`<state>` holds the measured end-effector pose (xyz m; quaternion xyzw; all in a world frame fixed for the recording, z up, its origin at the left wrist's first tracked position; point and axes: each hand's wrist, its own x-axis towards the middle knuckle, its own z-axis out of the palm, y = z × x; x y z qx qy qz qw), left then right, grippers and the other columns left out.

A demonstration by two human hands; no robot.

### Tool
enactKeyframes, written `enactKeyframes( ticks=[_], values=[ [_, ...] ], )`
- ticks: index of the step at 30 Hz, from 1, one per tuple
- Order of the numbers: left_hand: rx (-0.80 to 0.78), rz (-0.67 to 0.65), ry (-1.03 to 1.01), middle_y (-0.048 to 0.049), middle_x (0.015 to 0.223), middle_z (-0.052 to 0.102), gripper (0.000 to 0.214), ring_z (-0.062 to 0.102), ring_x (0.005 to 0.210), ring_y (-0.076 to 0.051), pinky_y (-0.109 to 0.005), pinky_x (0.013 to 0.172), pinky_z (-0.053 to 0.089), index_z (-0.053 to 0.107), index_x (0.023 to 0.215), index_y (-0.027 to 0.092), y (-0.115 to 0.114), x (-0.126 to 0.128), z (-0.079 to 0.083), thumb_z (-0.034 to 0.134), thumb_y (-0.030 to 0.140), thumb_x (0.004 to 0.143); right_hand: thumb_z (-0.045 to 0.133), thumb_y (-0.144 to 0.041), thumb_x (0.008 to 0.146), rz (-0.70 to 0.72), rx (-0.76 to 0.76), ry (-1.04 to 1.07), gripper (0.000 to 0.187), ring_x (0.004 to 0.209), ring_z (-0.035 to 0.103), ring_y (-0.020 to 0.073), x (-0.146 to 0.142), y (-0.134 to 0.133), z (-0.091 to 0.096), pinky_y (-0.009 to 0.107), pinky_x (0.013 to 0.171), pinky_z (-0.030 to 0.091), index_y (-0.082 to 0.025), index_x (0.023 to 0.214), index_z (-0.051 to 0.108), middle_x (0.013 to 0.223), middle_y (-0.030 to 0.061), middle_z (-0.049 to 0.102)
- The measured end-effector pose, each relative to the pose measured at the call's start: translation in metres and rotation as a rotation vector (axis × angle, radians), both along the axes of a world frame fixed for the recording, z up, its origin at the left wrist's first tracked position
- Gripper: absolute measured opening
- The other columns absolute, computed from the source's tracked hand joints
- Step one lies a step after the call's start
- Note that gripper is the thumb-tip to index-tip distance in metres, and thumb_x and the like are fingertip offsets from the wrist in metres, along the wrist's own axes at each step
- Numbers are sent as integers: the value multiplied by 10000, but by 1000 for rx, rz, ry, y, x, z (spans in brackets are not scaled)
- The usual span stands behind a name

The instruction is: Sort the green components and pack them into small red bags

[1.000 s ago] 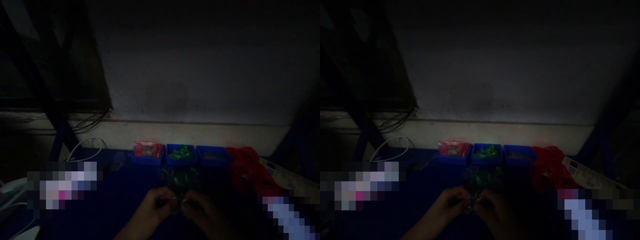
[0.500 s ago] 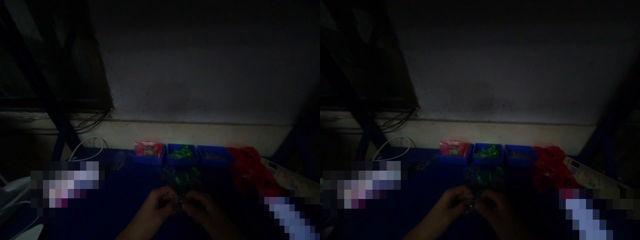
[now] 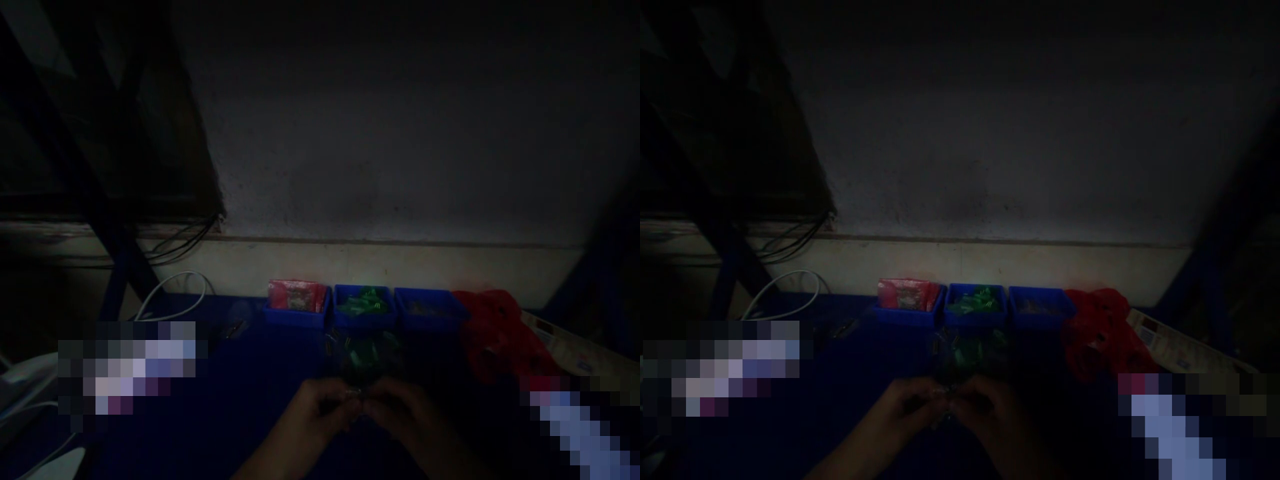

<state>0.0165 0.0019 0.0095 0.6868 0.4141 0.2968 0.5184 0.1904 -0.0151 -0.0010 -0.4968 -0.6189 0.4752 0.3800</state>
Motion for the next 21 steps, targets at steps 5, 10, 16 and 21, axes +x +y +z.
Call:
enactKeyframes(
  ticks=[5,10,16,21],
  values=[
    [-8,24,18,27,596,513,243,455,592,-114,-205,562,348,630,663,115,0,1,-1,561,311,788,588,-343,753,-34,-10,-22,168,589,502,130,0,-1,2,222,558,362,-201,682,644,626,-35,570],
    [-21,26,20,26,581,528,232,456,570,-113,-198,527,336,643,654,122,0,2,1,575,309,775,578,-347,750,-38,-3,-32,183,607,503,142,1,-5,3,226,562,364,-199,653,627,617,-30,557],
    [3,-3,-9,27,568,525,279,459,567,-110,-198,542,342,653,639,124,-1,1,2,564,337,796,573,-352,742,-87,-28,-6,201,646,503,151,1,-9,4,229,584,379,-199,613,593,626,-29,530],
    [-38,6,-30,30,589,524,269,450,576,-107,-199,550,339,663,686,121,-3,3,0,560,345,793,570,-373,738,-116,-28,-12,204,687,526,170,1,-8,7,240,610,393,-201,631,597,664,-15,560]
  ],
)
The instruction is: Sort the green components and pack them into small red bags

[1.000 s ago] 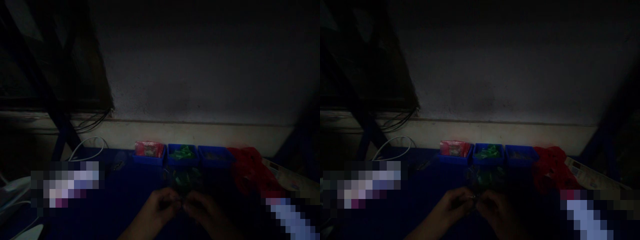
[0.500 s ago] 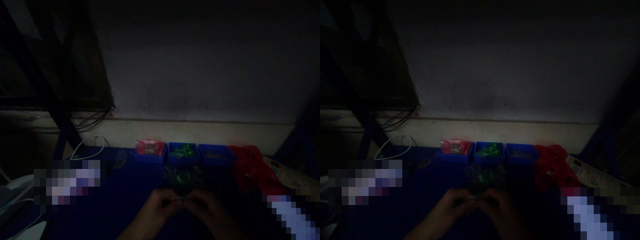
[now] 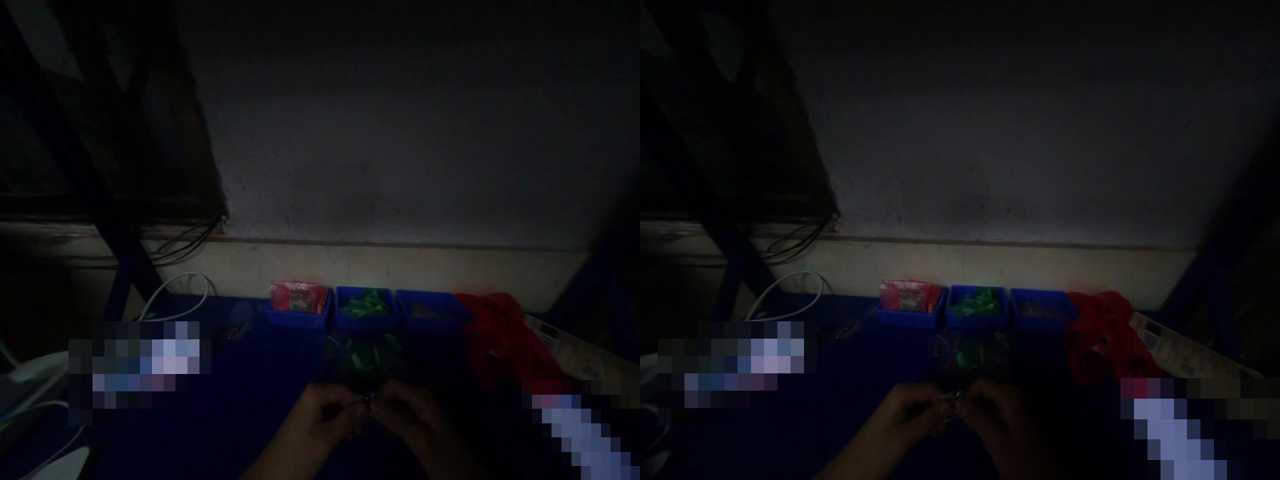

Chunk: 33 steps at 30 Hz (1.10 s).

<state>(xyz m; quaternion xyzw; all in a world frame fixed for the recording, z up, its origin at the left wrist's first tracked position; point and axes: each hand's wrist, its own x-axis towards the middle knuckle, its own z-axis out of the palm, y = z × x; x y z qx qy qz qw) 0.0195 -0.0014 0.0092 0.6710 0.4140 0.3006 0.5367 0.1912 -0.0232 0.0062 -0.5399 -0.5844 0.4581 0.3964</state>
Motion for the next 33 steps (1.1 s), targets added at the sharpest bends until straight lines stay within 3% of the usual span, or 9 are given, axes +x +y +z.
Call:
enactKeyframes(
  ticks=[4,9,17,25,30,33],
  values=[
    [2,34,2,28,584,534,276,458,579,-109,-199,555,346,665,676,121,1,0,-3,567,352,791,564,-365,749,45,45,-7,212,669,538,165,-1,1,0,239,609,399,-195,629,606,651,-17,576],
    [48,29,28,20,586,561,297,476,579,-115,-197,545,355,670,680,130,2,-1,-1,539,359,816,577,-350,768,76,41,23,168,745,595,172,-1,5,-2,231,658,428,-217,793,676,770,-7,666],
    [56,-21,4,31,551,528,337,456,550,-107,-191,528,339,656,620,130,-3,-1,7,532,368,824,550,-351,790,86,106,-48,208,690,588,171,0,2,1,245,633,429,-194,725,670,707,0,647],
    [7,5,-28,38,554,486,306,395,541,-105,-195,517,313,674,650,143,0,0,7,543,372,807,575,-349,767,12,83,3,168,729,599,187,0,2,-1,260,659,452,-215,725,669,731,0,654],
    [59,45,-7,48,516,417,333,335,507,-98,-200,476,273,699,682,135,3,-2,7,512,380,806,614,-405,723,-66,85,-3,209,888,598,238,6,5,-1,324,805,448,-237,798,714,885,40,692],
    [25,58,23,58,445,396,359,330,430,-86,-197,421,244,722,750,132,4,-2,9,491,401,808,622,-441,705,-113,31,0,281,796,608,224,7,4,-2,322,732,463,-225,855,722,800,42,686]
  ],
)
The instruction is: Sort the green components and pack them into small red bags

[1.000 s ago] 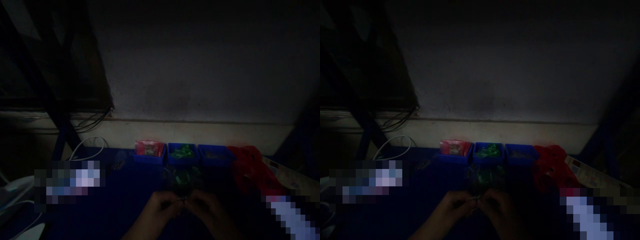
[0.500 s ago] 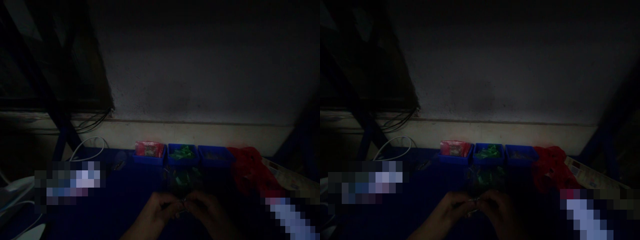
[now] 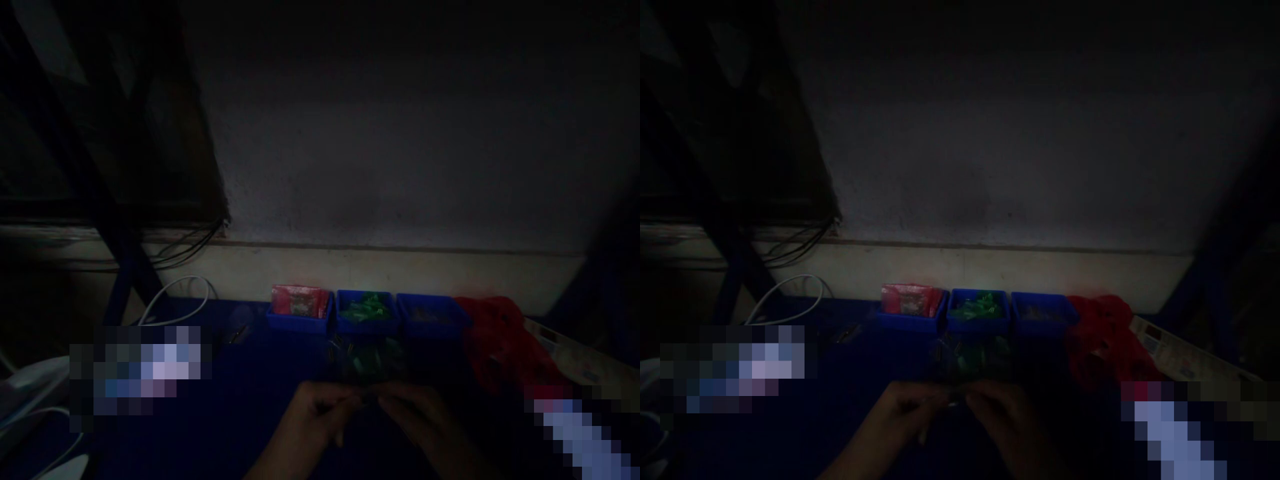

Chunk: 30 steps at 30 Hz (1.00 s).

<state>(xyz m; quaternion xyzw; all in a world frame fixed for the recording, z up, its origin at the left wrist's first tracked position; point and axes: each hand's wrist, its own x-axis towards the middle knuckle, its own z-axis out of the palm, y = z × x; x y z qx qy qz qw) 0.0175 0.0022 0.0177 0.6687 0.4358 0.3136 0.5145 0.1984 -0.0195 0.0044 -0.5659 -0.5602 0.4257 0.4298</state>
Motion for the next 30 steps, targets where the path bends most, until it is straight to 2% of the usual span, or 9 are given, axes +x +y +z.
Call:
enactKeyframes(
  ticks=[4,8,11,15,17,20,22,26,30],
  values=[
    [-100,-20,-93,49,431,479,346,356,338,-66,-178,362,279,708,836,139,0,0,-5,495,410,809,563,-385,770,120,-12,132,254,521,536,132,-3,0,0,241,491,416,-185,793,718,589,1,612],
    [-81,-21,-294,-36,683,644,283,546,504,-112,-193,428,406,697,872,147,4,-3,-11,582,376,754,593,-329,744,139,28,313,205,586,579,145,-2,7,-6,243,510,432,-202,838,725,718,35,682],
    [-53,-20,-343,-58,709,656,327,579,582,-144,-221,475,450,708,837,128,6,-5,-12,530,399,794,601,-418,716,123,-3,421,268,632,609,188,-1,9,-10,260,487,440,-189,775,728,728,59,689],
    [-63,25,-297,-31,653,645,245,558,566,-125,-210,489,439,697,748,118,8,-3,-13,618,350,758,601,-378,753,74,21,226,220,594,578,145,-5,3,-4,249,547,447,-192,801,707,733,26,674],
    [-90,52,-354,-14,661,644,256,574,576,-133,-209,477,440,665,878,136,10,-1,-17,682,324,705,611,-333,743,107,30,170,167,588,560,134,-8,0,1,228,539,431,-199,797,696,711,4,661],
    [-184,93,-429,13,629,635,530,586,547,-142,-220,462,445,536,1122,168,12,1,-22,734,305,651,597,-313,745,94,46,98,137,594,542,131,-11,-3,4,217,535,413,-208,774,681,690,-13,635],
    [-245,79,-423,0,622,637,467,583,543,-137,-223,477,444,577,1052,143,13,1,-23,734,315,646,584,-317,753,92,73,52,136,583,530,131,-10,-2,4,219,533,408,-211,764,669,668,-20,613],
    [-212,23,-357,-20,612,629,227,564,564,-124,-226,523,433,640,650,120,12,1,-20,694,340,670,549,-280,787,114,128,-30,122,639,562,149,-8,0,1,238,609,435,-224,747,650,684,-18,618],
    [-120,64,-298,16,564,601,188,526,537,-110,-227,542,402,642,622,140,9,0,-17,685,316,674,573,-267,777,98,264,-136,89,817,588,184,-5,0,1,275,749,446,-244,776,660,853,11,624]
  ],
)
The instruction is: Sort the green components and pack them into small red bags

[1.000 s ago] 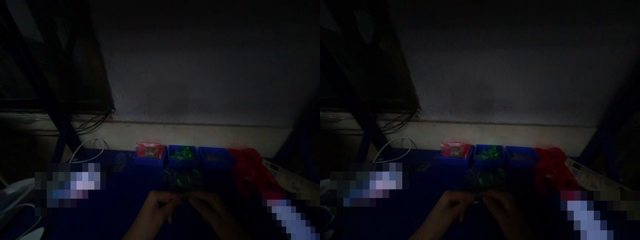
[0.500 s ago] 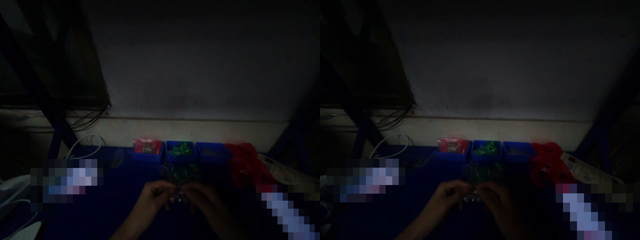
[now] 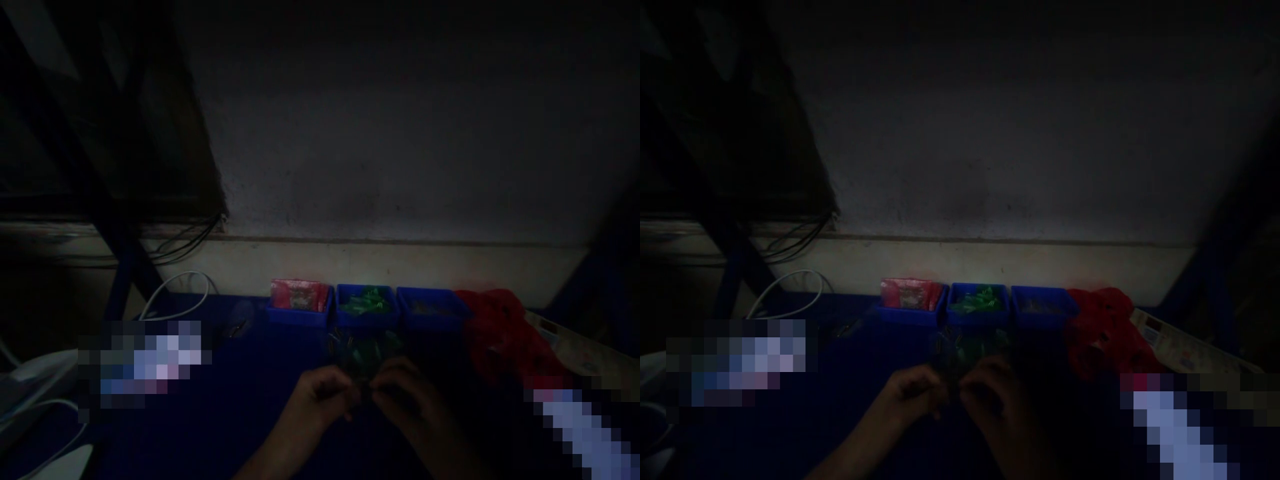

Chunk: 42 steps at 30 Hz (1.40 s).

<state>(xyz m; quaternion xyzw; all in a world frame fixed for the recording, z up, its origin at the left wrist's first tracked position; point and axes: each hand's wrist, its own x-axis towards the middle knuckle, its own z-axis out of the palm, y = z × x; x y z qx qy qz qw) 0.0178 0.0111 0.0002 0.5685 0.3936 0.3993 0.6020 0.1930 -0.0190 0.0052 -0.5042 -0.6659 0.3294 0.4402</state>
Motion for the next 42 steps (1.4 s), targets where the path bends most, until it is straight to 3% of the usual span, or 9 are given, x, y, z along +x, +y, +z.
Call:
enactKeyframes(
  ticks=[6,12,17,21,23,30,33,37,42],
  values=[
    [61,-112,27,-17,751,676,185,577,709,-154,-255,662,420,701,817,173,-4,1,3,602,323,774,565,-362,787,39,-119,58,205,894,604,217,-2,-6,1,308,781,468,-252,938,649,953,37,658],
    [172,-86,57,-26,835,645,96,578,811,-169,-262,738,415,689,773,166,-4,2,3,617,229,768,550,-402,796,47,-204,121,215,819,608,200,-2,-3,-2,276,724,466,-225,865,652,858,21,664],
    [51,-38,-93,16,713,606,116,555,684,-128,-232,635,398,574,732,161,-2,2,-5,680,200,708,532,-374,804,7,-218,132,202,662,564,151,0,-2,1,214,591,427,-221,756,655,689,-18,614],
    [-2,-34,-229,58,638,570,306,529,598,-98,-213,580,379,543,926,183,0,2,-10,714,170,672,541,-340,798,1,-243,165,169,638,549,139,0,0,-1,207,571,414,-214,745,640,660,-25,586],
    [-17,-32,-191,58,620,572,338,512,563,-89,-208,560,369,565,971,170,1,2,-9,713,180,668,540,-323,791,10,-249,205,142,636,554,139,0,1,-2,210,563,417,-217,802,634,690,-21,597],
    [48,42,59,46,542,552,109,470,529,-84,-197,524,339,645,641,136,-1,0,4,652,228,698,568,-322,760,-32,-180,126,128,776,579,177,3,4,-2,245,685,427,-222,777,645,807,7,643],
    [84,78,71,57,520,532,119,440,499,-68,-181,501,331,644,603,141,-2,0,3,657,224,687,559,-322,765,-23,-219,111,134,623,539,144,3,4,-1,226,564,397,-214,721,625,665,-20,590],
    [6,34,90,74,436,480,154,382,374,-50,-169,401,302,656,657,139,-1,0,-4,629,280,713,520,-316,792,9,-251,203,184,513,484,115,0,3,0,216,505,374,-200,670,594,537,-47,506],
    [-13,-33,-22,-9,620,638,186,557,469,-102,-179,410,394,659,755,130,-1,-1,-4,614,309,729,535,-363,781,38,-320,415,211,651,594,170,3,7,-8,238,514,439,-184,807,644,747,42,646]
  ],
)
